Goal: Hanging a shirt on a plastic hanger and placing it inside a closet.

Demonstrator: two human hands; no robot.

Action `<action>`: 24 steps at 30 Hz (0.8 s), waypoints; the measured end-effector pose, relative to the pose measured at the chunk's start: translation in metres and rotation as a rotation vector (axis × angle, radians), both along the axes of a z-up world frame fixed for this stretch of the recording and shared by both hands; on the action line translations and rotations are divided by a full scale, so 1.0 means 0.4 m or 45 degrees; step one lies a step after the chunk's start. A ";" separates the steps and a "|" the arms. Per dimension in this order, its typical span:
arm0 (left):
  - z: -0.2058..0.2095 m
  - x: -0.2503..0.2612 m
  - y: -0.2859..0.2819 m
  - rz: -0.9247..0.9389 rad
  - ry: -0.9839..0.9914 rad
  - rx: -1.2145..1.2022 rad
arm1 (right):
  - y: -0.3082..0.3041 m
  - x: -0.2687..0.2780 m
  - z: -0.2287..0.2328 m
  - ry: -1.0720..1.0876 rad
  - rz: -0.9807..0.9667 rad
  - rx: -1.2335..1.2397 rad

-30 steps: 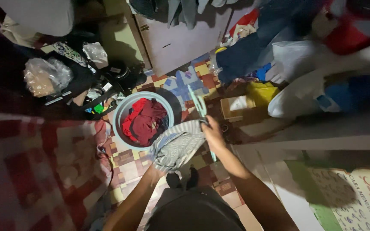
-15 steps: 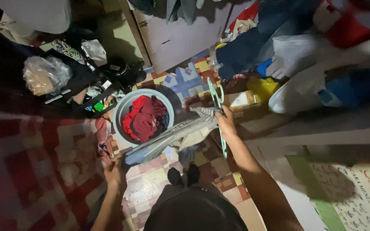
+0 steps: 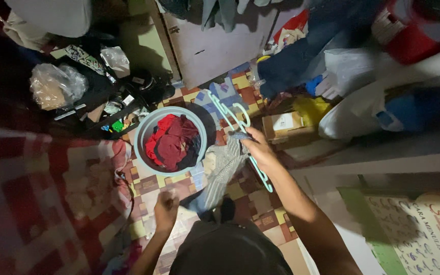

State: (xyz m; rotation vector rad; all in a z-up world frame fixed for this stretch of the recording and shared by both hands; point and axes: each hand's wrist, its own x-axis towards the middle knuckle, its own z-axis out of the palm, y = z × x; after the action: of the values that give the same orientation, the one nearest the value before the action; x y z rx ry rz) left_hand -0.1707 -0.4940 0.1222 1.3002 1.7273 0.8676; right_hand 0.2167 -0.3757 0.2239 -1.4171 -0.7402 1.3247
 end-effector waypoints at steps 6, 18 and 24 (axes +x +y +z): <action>0.268 0.260 0.262 -0.362 -0.029 0.428 | -0.049 0.012 0.098 -0.041 0.102 -0.140; 0.246 0.427 0.422 -1.140 0.196 0.036 | -0.120 0.091 0.306 0.068 0.229 0.066; -0.018 0.309 0.476 -0.805 -0.019 0.446 | -0.113 0.200 0.293 -0.198 0.193 0.107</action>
State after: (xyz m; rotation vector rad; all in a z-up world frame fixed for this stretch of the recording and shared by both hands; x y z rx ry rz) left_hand -0.0470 -0.3034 0.1149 1.9180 1.0590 0.8081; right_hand 0.2966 -0.4210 0.3411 -1.4303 -1.0118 1.2921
